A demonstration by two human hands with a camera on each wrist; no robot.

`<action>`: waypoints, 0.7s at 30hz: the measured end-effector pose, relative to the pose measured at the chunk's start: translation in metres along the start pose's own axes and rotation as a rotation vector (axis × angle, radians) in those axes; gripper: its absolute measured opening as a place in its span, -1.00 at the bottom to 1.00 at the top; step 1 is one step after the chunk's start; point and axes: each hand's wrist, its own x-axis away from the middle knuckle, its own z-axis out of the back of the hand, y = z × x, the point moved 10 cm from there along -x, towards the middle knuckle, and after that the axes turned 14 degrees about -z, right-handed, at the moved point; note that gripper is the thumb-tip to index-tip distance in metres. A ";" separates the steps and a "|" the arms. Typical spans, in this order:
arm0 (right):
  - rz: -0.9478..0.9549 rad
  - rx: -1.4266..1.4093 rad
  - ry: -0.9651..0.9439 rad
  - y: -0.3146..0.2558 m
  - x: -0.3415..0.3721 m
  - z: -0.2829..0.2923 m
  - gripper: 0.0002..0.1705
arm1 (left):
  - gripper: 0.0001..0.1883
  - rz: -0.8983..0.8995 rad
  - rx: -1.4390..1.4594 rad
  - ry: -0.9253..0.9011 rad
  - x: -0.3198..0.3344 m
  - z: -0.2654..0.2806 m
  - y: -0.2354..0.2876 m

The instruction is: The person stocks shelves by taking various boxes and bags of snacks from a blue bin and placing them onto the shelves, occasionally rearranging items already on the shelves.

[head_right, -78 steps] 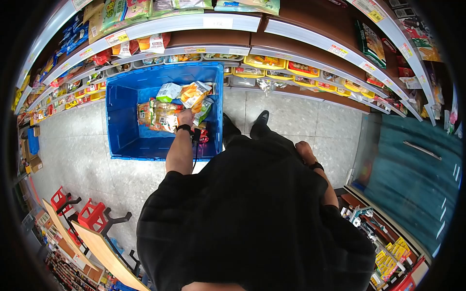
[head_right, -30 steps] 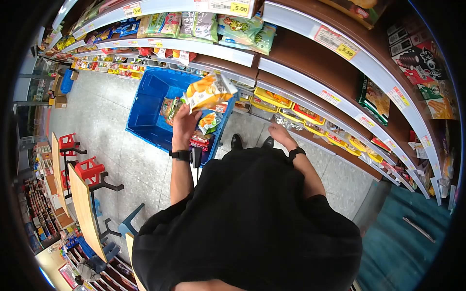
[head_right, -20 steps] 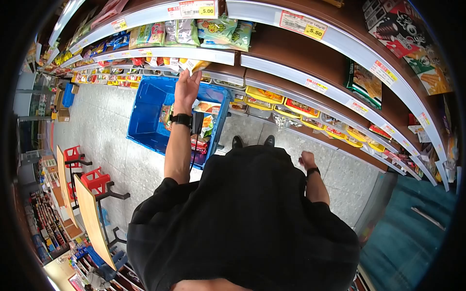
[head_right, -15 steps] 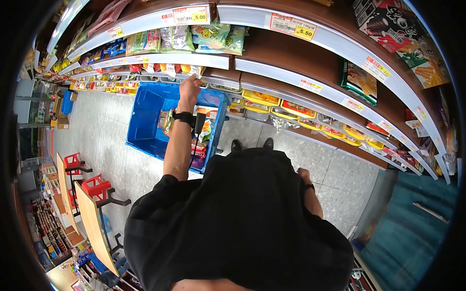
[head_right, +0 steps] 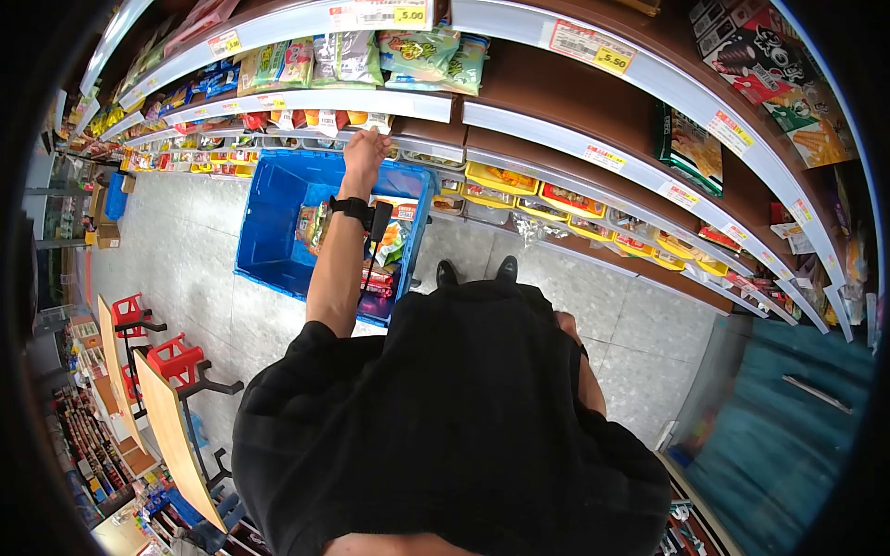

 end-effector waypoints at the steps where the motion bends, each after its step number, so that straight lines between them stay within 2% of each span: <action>1: -0.004 0.011 -0.004 -0.003 0.002 0.001 -0.62 | -0.90 0.005 0.004 0.008 0.001 0.001 0.002; 4: -0.017 0.048 -0.024 -0.010 0.010 0.003 -0.62 | -0.84 0.082 -0.094 -0.064 0.005 0.002 0.003; 9: -0.051 0.107 -0.073 -0.022 0.029 -0.002 -0.62 | -0.73 0.140 -0.026 -0.149 0.022 0.039 -0.009; 11: -0.071 0.121 -0.087 -0.033 0.037 -0.002 -0.62 | -0.73 0.234 0.059 -0.053 0.034 0.079 -0.045; 14: -0.114 0.144 -0.109 -0.038 0.056 -0.005 -0.62 | -0.74 0.426 -0.064 0.039 0.060 0.157 -0.123; 15: -0.127 0.154 -0.119 -0.040 0.061 -0.007 -0.62 | -0.74 0.441 -0.061 0.045 0.073 0.173 -0.136; 17: -0.148 0.170 -0.132 -0.041 0.066 -0.013 -0.61 | -0.77 0.606 -0.173 0.266 0.113 0.226 -0.165; 19: -0.170 0.188 -0.138 -0.040 0.066 -0.018 -0.61 | -0.80 0.727 -0.218 0.292 0.139 0.257 -0.193; 21: -0.196 0.209 -0.143 -0.033 0.068 -0.022 -0.61 | -0.82 0.767 -0.234 0.280 0.157 0.270 -0.207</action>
